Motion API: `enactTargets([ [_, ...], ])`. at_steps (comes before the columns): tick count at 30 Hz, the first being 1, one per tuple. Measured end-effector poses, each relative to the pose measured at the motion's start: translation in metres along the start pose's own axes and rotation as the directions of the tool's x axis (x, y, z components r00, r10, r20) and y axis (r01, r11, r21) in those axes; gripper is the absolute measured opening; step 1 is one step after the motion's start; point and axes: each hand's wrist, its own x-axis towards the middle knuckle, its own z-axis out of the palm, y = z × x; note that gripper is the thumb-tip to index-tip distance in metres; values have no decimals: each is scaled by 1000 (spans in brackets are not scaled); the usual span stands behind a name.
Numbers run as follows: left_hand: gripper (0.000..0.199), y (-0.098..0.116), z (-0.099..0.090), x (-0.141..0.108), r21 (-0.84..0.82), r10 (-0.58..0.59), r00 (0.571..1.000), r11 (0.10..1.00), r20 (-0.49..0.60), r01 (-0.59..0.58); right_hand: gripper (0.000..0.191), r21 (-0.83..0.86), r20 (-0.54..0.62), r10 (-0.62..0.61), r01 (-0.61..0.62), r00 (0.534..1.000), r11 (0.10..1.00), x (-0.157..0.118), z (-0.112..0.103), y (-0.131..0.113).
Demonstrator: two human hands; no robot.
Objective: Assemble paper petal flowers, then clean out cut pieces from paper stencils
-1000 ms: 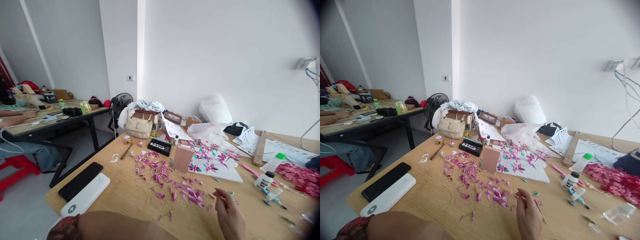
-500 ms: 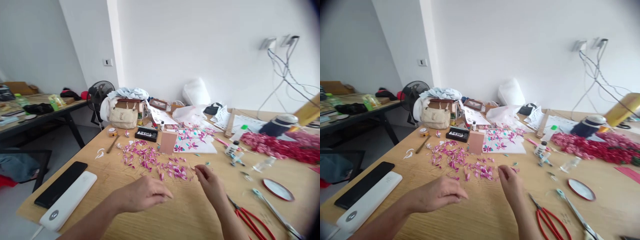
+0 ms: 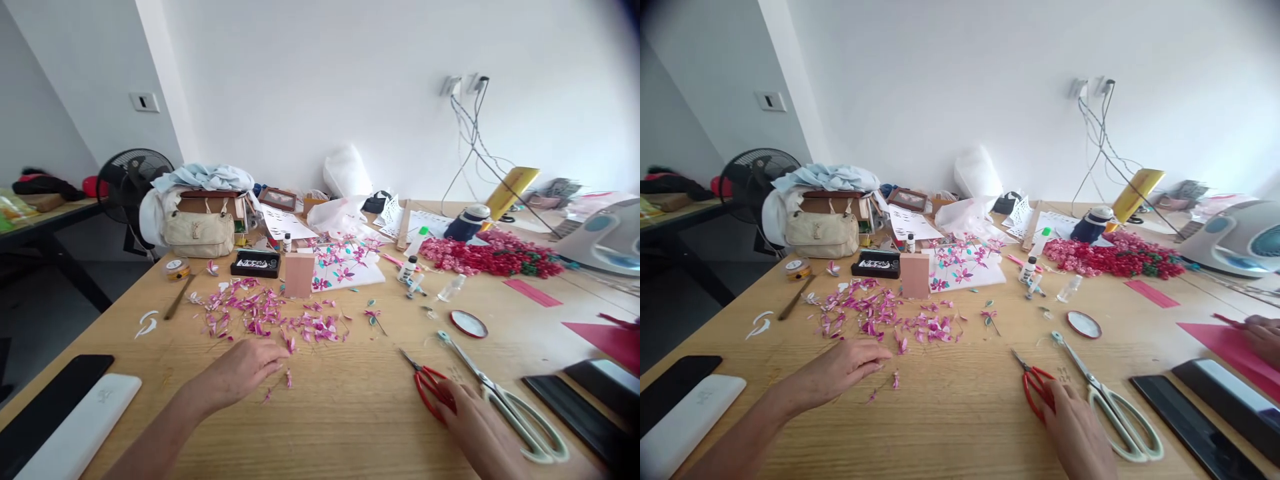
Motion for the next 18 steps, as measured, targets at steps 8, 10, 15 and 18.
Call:
enactTargets([
  [8, 27, -11, 13, 18, 20, 51, 998, 998, 48, -52, 15, -115, 35, 72, -68, 997, 991, -8, -12, -34],
  [10, 28, -15, 16, 20, 23, 64, 997, 998, 52, -66, 16, -50, 66, 70, -67, 995, 997, -9, -13, -38],
  [15, 29, -21, 18, 24, 38, 82, 994, 996, 69, -84, 20, 140, -108, 88, -72, 990, 987, -4, -26, -17],
  [18, 29, -22, 18, 25, 25, 87, 994, 996, 59, -88, 20, 96, -166, 213, -199, 963, 975, 10, -47, 13],
])
